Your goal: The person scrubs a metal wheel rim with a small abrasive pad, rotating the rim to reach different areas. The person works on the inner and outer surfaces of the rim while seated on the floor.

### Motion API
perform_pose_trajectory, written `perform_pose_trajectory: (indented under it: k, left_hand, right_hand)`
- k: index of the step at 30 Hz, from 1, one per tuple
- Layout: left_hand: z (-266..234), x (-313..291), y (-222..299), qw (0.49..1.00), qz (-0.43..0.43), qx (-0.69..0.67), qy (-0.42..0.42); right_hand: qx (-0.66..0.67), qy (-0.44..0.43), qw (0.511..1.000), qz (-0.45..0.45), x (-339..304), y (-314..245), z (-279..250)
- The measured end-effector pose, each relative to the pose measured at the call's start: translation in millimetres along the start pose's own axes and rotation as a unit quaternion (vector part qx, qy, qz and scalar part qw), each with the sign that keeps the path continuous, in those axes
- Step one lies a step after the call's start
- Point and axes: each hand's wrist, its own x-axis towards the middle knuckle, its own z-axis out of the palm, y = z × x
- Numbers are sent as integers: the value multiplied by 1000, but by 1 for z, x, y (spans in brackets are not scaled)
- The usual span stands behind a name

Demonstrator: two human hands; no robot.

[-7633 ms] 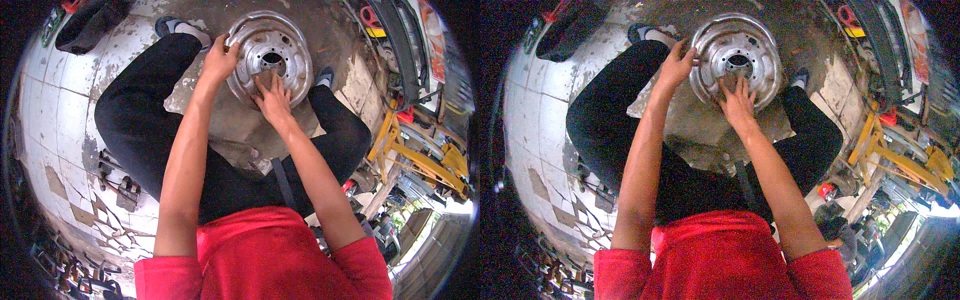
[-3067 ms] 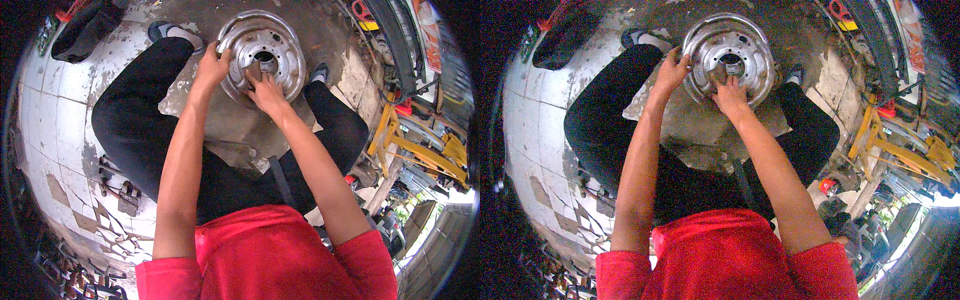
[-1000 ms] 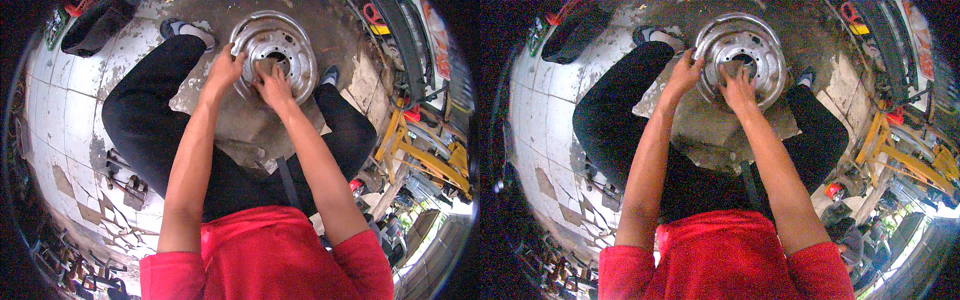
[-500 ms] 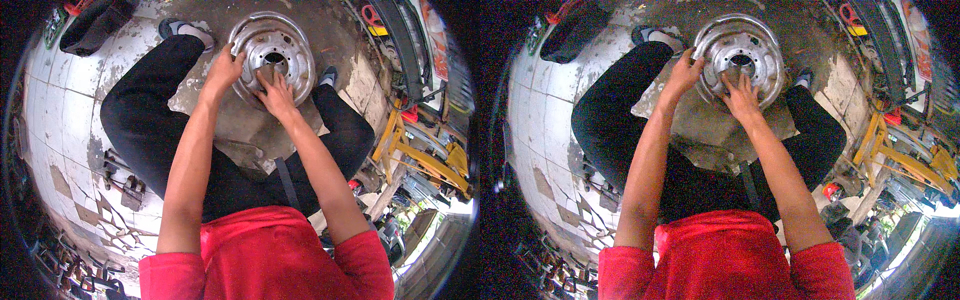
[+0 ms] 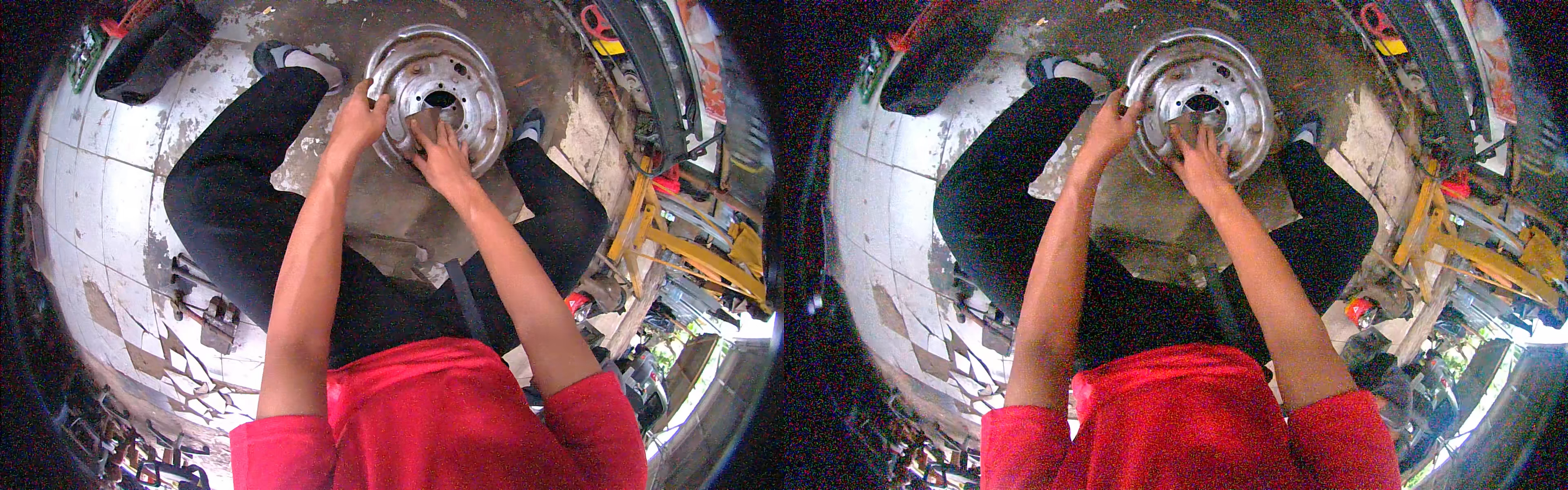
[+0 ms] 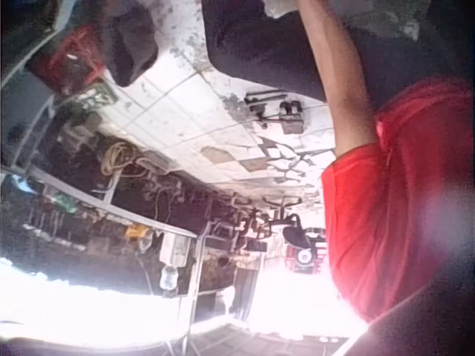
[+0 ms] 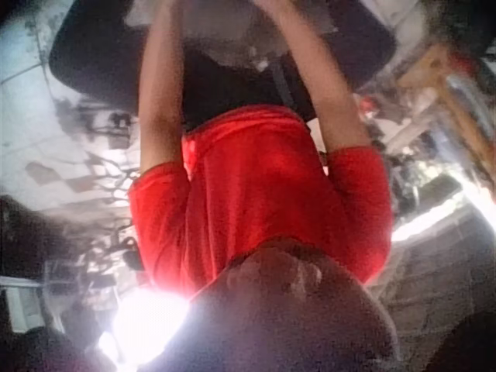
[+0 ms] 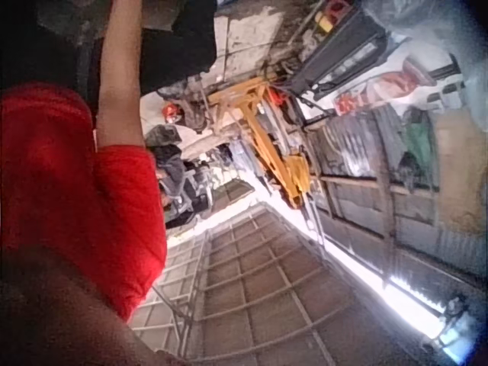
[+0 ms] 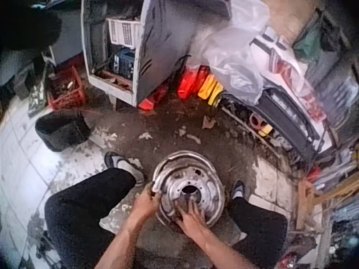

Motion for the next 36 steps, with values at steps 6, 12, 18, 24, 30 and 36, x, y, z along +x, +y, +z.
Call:
perform_pose_trajectory:
  k: [6, 12, 18, 24, 30, 36]
  left_hand:
    - [2, 1, 0, 1000, 21, -20, 0]
    - [1, 1, -2, 1000, 8, -17, -1]
    - [2, 0, -1, 1000, 10, -3, 13]
    - [0, 0, 3, 999, 22, -24, 2]
    - [-3, -3, 10, 1000, -4, 14, -5]
    - [4, 2, -10, 1000, 5, -19, -2]
  right_hand:
    - [-15, -8, 1000, 6, 11, 0, -4]
    - [-19, -41, 998, 47, 50, -13, -24]
    - [-10, -27, 999, 22, 7, -4, -7]
    - [-37, -38, 999, 14, 12, -3, -13]
    - [-40, -10, 999, 22, 43, -3, -23]
    - [-49, -9, 999, -19, 5, 4, -5]
